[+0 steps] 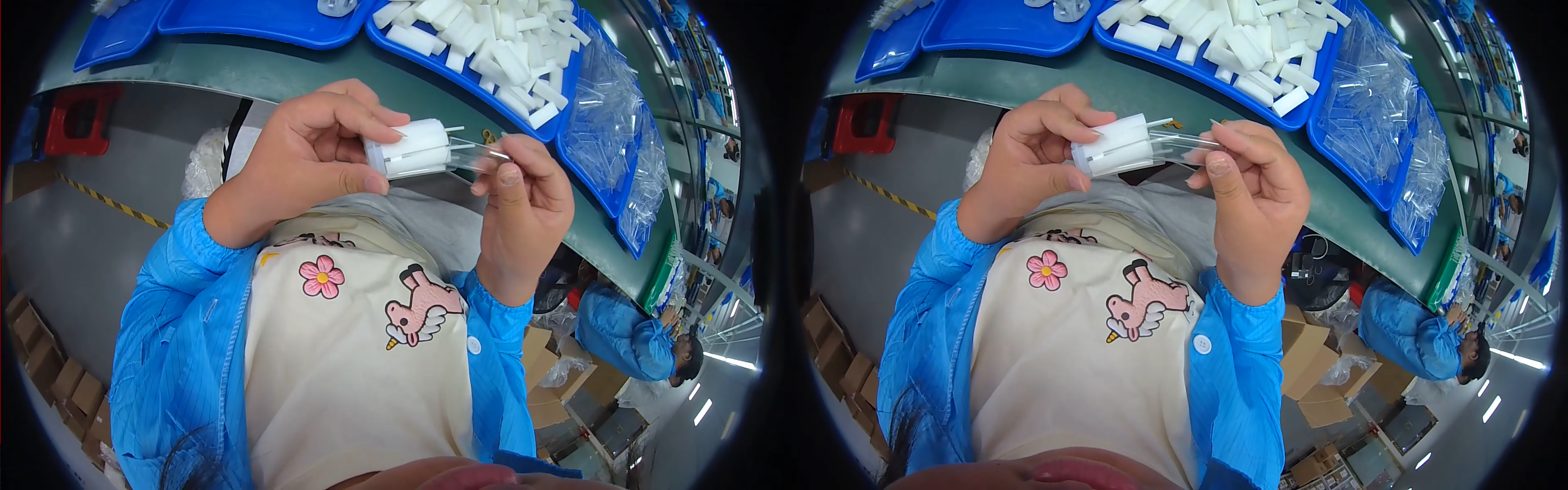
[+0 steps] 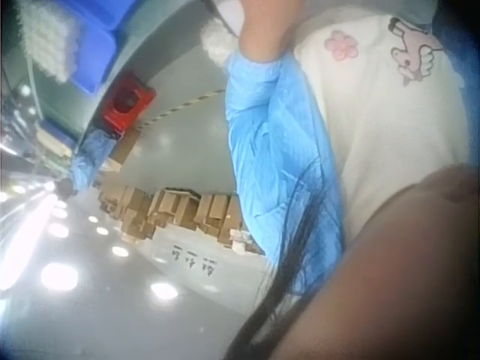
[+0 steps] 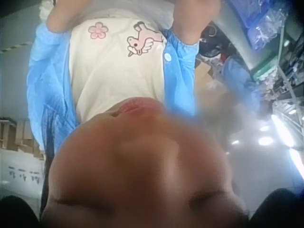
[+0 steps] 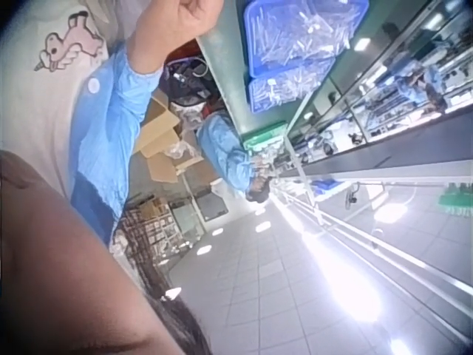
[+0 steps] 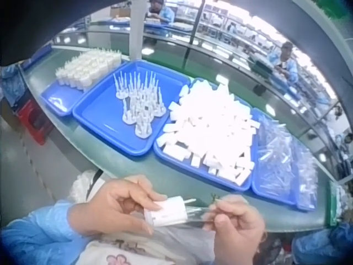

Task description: Assembling white plastic components by inserting small rectangular parts into a circular base and securing them with a yellow band.

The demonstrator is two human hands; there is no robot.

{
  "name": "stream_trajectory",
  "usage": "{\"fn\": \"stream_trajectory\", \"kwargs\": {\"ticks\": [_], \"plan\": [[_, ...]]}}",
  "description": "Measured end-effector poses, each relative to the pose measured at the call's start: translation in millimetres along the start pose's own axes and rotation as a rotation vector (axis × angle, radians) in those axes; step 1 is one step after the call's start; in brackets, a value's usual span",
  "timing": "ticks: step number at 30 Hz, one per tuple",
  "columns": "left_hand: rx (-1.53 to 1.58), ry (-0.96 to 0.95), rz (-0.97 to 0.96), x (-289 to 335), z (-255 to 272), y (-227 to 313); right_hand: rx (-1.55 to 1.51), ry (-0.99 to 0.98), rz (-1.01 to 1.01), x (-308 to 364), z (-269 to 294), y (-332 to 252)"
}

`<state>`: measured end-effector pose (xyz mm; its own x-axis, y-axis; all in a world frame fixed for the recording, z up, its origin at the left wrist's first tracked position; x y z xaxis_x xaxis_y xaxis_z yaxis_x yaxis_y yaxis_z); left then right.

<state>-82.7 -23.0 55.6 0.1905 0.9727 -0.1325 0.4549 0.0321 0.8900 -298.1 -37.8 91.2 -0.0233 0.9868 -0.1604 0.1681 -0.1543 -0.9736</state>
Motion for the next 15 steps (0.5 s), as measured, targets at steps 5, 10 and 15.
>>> {"fn": "stream_trajectory", "kwargs": {"ticks": [5, 10, 15], "plan": [[-0.264, -0.035, 0.024, 1.1, -4.7, 12.5, 0.004, 0.089, 0.030, 10.7, -4.9, 7.8], [-0.480, -0.064, -0.020, 0.9, -3.3, 24.1, -0.092, 0.158, -0.010, 18.8, -5.7, 17.5], [-0.600, -0.102, -0.067, 0.9, -3.9, 35.4, -0.050, 0.134, -0.024, 17.8, -8.9, 18.5]]}}
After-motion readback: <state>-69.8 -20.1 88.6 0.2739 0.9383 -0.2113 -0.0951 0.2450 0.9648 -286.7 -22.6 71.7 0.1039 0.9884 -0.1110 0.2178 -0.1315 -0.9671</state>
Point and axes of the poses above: each hand's wrist, its own x-axis away from the middle knuckle, its own z-axis out of the back of the hand, y = z × x, the point moved 5 cm from there along -x, towards the middle knuckle, and after that the axes turned 5 degrees about y, right-handed, at the moved point
